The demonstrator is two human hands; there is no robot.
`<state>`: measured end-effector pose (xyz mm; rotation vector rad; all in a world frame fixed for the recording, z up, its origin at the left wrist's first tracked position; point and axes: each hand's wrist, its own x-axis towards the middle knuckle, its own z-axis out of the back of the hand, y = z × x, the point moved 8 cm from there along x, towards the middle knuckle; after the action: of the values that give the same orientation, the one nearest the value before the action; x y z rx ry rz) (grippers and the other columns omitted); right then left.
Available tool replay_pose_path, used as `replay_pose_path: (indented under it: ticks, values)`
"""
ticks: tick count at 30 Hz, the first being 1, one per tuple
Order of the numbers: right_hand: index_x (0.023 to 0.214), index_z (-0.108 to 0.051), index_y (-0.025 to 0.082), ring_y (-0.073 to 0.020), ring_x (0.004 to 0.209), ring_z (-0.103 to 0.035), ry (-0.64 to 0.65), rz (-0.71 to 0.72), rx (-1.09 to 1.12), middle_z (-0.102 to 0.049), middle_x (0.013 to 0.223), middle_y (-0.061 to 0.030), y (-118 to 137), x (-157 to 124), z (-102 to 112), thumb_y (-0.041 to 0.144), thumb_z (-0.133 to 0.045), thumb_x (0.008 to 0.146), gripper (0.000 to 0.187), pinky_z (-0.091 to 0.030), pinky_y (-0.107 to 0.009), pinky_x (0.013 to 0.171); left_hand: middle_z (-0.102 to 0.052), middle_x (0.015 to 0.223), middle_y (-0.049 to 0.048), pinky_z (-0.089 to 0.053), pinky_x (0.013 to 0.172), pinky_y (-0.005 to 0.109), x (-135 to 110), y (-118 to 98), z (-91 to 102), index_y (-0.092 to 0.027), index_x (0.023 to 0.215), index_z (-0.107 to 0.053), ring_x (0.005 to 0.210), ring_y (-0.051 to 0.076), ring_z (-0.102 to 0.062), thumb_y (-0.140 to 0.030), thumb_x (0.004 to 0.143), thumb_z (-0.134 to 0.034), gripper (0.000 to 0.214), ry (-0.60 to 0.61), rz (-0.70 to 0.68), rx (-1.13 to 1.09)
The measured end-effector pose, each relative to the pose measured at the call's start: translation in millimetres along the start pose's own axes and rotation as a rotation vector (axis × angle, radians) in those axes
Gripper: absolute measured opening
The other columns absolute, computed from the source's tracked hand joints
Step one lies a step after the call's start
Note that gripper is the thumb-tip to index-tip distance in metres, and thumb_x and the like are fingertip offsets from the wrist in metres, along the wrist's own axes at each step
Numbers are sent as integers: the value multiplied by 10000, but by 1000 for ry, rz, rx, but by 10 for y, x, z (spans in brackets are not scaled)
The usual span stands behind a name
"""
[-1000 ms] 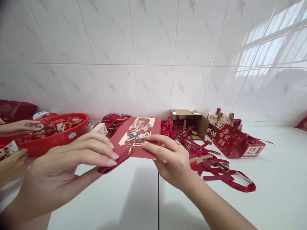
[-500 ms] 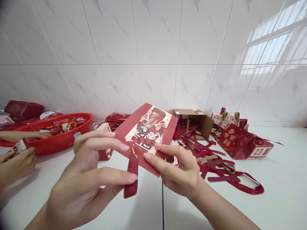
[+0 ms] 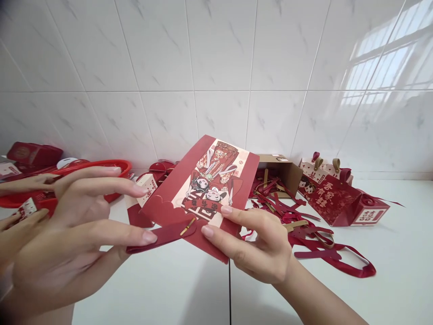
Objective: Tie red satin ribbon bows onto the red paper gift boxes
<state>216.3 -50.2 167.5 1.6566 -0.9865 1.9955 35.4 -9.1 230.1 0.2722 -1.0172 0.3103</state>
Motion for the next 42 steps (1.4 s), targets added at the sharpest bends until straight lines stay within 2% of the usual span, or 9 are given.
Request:
replay_pose_path:
  ticks: [6,14,18,24,27,30,35,38,42]
  values:
    - [872,-735,162,-57,550,-495,12,-94,45,-605,947,-48,0,55,-2,75,-684,785,134,-423,-246,414,-571,1045,27,-426,959,536,-46,112,-28,-288,753,-674,1080,255,-458,-99,781,-547,229,-44,82,-126]
    - [917,-730,186,-104,648,-566,-6,-15,-48,-571,992,-59,2,34,8,67,-701,756,202,-467,-262,469,-581,972,-11,-404,934,421,13,-168,-20,-347,711,-712,969,210,-502,-52,682,-648,303,-30,-109,23]
    - [878,-734,204,-111,676,-601,11,-67,-29,-586,915,-29,8,26,-15,71,-689,767,178,-525,-256,535,-583,1013,-3,-375,979,481,-47,-265,-160,-360,780,-717,1061,227,-454,-53,726,-625,325,-8,-79,-88]
    - [952,-729,222,-163,803,-652,51,-69,8,-621,922,-40,39,19,-65,162,-649,829,159,-599,-305,702,-584,1050,-21,-381,992,457,-126,-362,-363,-361,864,-723,1055,229,-429,-84,721,-705,312,-6,-74,-34]
    - [964,-728,220,-164,801,-650,49,-27,-26,-611,990,-53,18,-19,-72,115,-660,804,204,-601,-314,678,-586,1038,-20,-379,982,451,-104,-349,-313,-356,817,-721,1074,237,-406,-85,747,-672,284,-1,-60,-19]
    - [909,-736,186,-125,709,-623,23,25,-53,-583,1042,-72,10,-9,-51,51,-659,773,206,-560,-274,545,-597,983,-15,-351,981,439,-51,-297,-192,-349,741,-706,1080,235,-403,-62,785,-601,309,29,-52,58]
    - [803,-726,182,-75,573,-513,28,-35,-38,-576,902,-38,-19,103,-18,80,-706,757,114,-439,-253,420,-584,1001,-26,-377,858,360,33,-182,28,-321,709,-686,1025,228,-441,11,733,-621,340,-2,-102,224]
    - [843,-728,204,-58,539,-465,70,-23,-47,-566,964,-47,18,98,-23,74,-728,734,169,-378,-259,396,-568,1025,-21,-378,854,382,47,-100,65,-336,734,-688,1030,240,-456,-50,758,-621,294,-5,-93,262]
    - [932,-725,264,-82,583,-511,100,-5,-69,-571,996,-47,43,-1,-35,96,-724,742,254,-419,-270,438,-586,1019,-2,-387,877,448,42,-49,81,-329,726,-698,1072,287,-469,-114,778,-619,235,-42,-27,306]
